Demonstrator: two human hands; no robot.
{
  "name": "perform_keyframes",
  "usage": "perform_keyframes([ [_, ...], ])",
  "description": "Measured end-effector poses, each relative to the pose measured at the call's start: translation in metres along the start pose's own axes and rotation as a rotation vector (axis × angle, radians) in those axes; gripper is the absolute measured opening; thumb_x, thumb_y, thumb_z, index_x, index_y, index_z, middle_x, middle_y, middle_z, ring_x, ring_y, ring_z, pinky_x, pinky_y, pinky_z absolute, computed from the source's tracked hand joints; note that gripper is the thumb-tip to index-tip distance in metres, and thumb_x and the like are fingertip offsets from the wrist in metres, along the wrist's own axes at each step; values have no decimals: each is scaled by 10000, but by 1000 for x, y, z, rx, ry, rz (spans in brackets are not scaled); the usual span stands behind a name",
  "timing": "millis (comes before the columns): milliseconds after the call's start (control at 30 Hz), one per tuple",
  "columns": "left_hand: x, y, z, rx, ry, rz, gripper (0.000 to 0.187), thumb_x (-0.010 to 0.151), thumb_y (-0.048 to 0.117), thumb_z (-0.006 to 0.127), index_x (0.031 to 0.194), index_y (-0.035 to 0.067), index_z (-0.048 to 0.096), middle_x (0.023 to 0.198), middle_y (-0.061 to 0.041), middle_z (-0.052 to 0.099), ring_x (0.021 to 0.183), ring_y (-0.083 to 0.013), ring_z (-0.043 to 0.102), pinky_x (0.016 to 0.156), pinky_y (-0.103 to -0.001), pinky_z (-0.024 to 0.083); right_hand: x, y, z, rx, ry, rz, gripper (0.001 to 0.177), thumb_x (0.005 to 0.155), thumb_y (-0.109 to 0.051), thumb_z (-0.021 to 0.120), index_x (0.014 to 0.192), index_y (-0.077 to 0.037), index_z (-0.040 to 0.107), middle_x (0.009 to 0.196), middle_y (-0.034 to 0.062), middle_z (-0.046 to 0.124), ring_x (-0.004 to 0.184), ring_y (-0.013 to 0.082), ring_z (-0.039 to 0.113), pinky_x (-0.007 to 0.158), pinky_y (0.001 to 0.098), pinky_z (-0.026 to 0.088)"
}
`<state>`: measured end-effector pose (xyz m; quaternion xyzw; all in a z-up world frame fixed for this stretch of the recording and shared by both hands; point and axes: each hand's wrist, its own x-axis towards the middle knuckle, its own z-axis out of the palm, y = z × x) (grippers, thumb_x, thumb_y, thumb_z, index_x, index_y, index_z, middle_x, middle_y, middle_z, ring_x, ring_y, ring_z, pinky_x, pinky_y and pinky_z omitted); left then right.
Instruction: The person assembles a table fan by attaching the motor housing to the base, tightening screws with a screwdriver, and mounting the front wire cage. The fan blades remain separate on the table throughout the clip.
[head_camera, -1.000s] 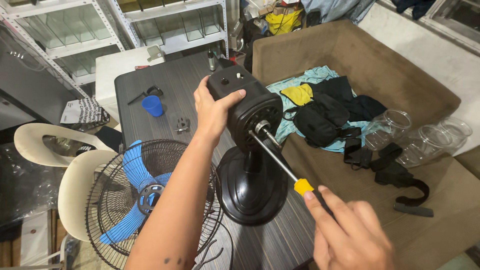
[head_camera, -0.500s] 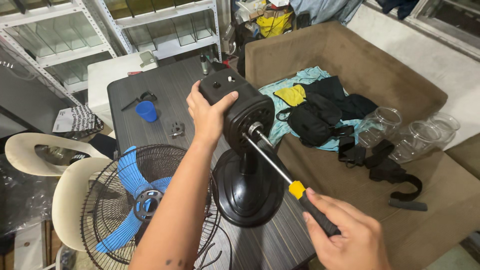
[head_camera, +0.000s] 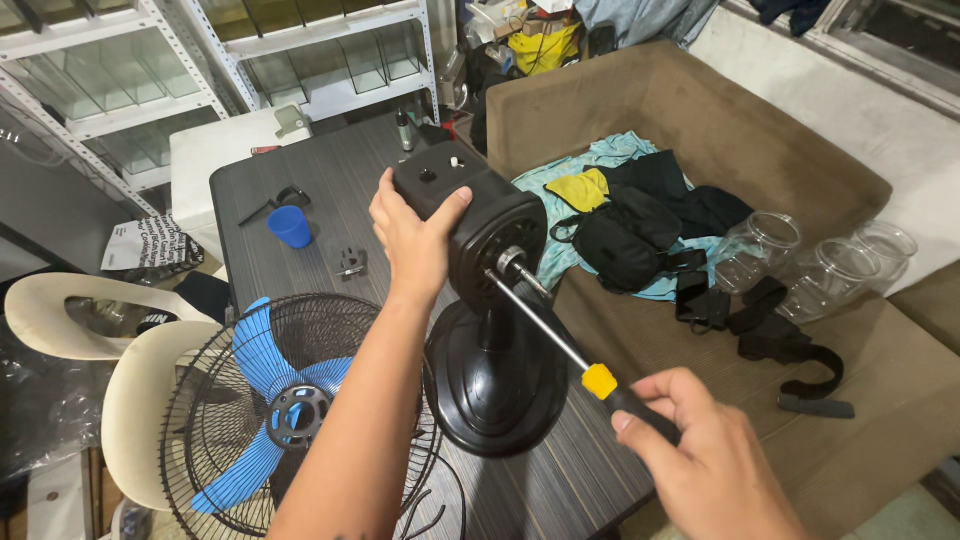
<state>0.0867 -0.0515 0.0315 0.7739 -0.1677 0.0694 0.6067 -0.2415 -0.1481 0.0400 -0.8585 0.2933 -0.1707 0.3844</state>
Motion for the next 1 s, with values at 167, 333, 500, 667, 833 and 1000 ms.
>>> perform_keyframes([
  [167, 0, -1, 0, -21, 7, -36, 1073, 774, 532, 781, 1563, 14, 271, 1569, -207, 312, 1452, -385, 303, 1185, -483, 269, 4, 11, 2, 514, -246, 592, 283, 955, -269, 686, 1139, -58, 640, 602, 165, 642, 437, 210, 409, 365, 310, 277],
  [333, 1, -4, 4, -58, 25, 3, 1074, 805, 527, 773, 1572, -24, 261, 1570, -216, 303, 1465, -382, 306, 1207, -455, 264, 6, 7, -1, 1103, -431, 645, 383, 973, -317, 561, 1055, 50, 632, 761, 133, 659, 510, 186, 560, 323, 274, 366],
  [500, 0, -13, 2, -197, -20, 24, 1005, 878, 504, 721, 1567, -51, 245, 1593, -216, 264, 1486, -369, 288, 1204, -436, 265, 5, -12, 0, 1277, -521, 833, 353, 986, -333, 520, 1036, 7, 600, 865, 125, 621, 538, 165, 546, 349, 264, 375],
  [667, -43, -24, -17, -216, 86, 145, 759, 978, 412, 664, 1521, -46, 395, 1539, -218, 382, 1458, -340, 387, 1208, -422, 295, 6, -22, 3, 1291, -482, 882, 460, 945, -421, 504, 973, 31, 589, 730, 130, 640, 441, 161, 509, 312, 255, 338],
  [833, -133, -10, -14, -508, -91, -180, 410, 965, 285, 695, 1185, -45, 590, 944, -106, 568, 806, -208, 549, 742, -318, 468, 7, -19, 5, 1403, -687, 777, 408, 975, -301, 508, 1016, 92, 607, 598, 138, 577, 392, 171, 474, 377, 265, 388],
  [1000, -139, 14, -17, -1054, -495, -647, 296, 973, 228, 559, 1118, -9, 659, 872, -127, 741, 684, -181, 684, 625, -283, 558, 1, -19, 16, 1448, -725, 778, 508, 958, -361, 482, 1077, 113, 619, 598, 165, 592, 397, 182, 488, 384, 259, 398],
])
